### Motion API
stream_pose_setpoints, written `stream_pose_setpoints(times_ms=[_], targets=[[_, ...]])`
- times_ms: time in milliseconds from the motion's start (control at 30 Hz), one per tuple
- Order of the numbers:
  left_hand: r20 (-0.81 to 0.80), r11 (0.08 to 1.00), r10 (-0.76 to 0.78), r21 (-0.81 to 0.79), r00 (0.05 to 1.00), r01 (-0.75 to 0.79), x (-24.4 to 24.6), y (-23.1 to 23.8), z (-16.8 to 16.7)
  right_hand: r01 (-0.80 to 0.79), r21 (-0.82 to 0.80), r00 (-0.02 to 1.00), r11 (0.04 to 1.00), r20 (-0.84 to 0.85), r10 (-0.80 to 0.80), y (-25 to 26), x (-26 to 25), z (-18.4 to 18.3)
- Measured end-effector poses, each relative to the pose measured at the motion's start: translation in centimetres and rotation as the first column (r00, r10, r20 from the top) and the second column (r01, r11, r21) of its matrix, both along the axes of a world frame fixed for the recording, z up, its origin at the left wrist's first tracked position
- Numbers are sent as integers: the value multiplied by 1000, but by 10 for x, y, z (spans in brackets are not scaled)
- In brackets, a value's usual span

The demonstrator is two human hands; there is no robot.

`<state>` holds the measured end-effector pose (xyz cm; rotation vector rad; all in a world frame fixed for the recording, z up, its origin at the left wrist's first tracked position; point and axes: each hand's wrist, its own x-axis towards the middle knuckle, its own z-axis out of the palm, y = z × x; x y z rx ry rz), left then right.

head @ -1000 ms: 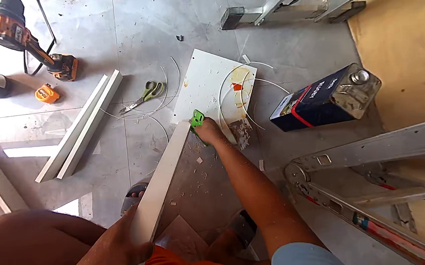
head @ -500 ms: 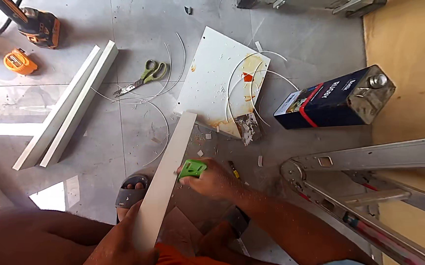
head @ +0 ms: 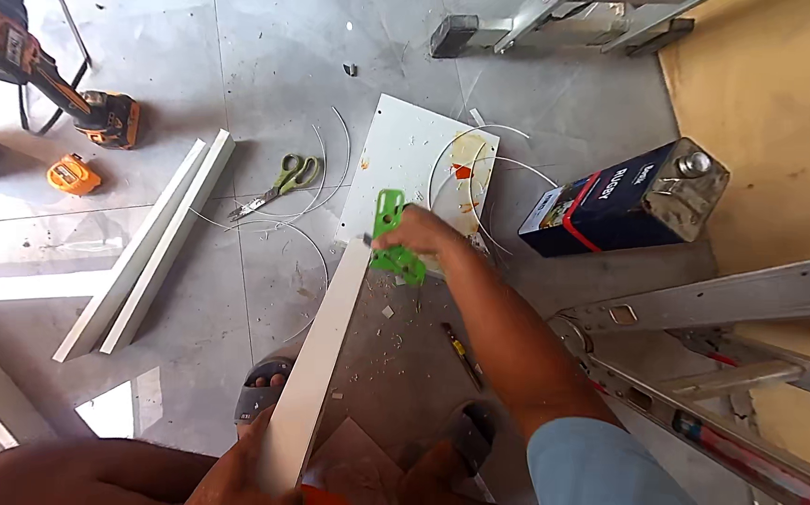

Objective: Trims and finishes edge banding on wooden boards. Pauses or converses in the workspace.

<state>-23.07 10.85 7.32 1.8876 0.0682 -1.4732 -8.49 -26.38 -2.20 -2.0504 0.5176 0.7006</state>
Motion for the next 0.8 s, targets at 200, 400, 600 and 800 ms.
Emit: stream_pose_setpoints(times_ms=[200,400,600,800], targets=[[-5,1000,-21,16,1000,21,1,2,-3,-6,84,996,996,-86,13,-5,-6,-40],[-7,999,-8,38,1000,8,0,0,0,-35,-266,999,963,-40,25,-10,3,-23],[-13,999,-14,52,1000,14,0,-3,2,-114,-328,992,938,4,122,8,-9,-23],[-10,996,-27,82,1000,28,-1,-7,2,-149,-333,983,931,53,176,20,-24,-21]])
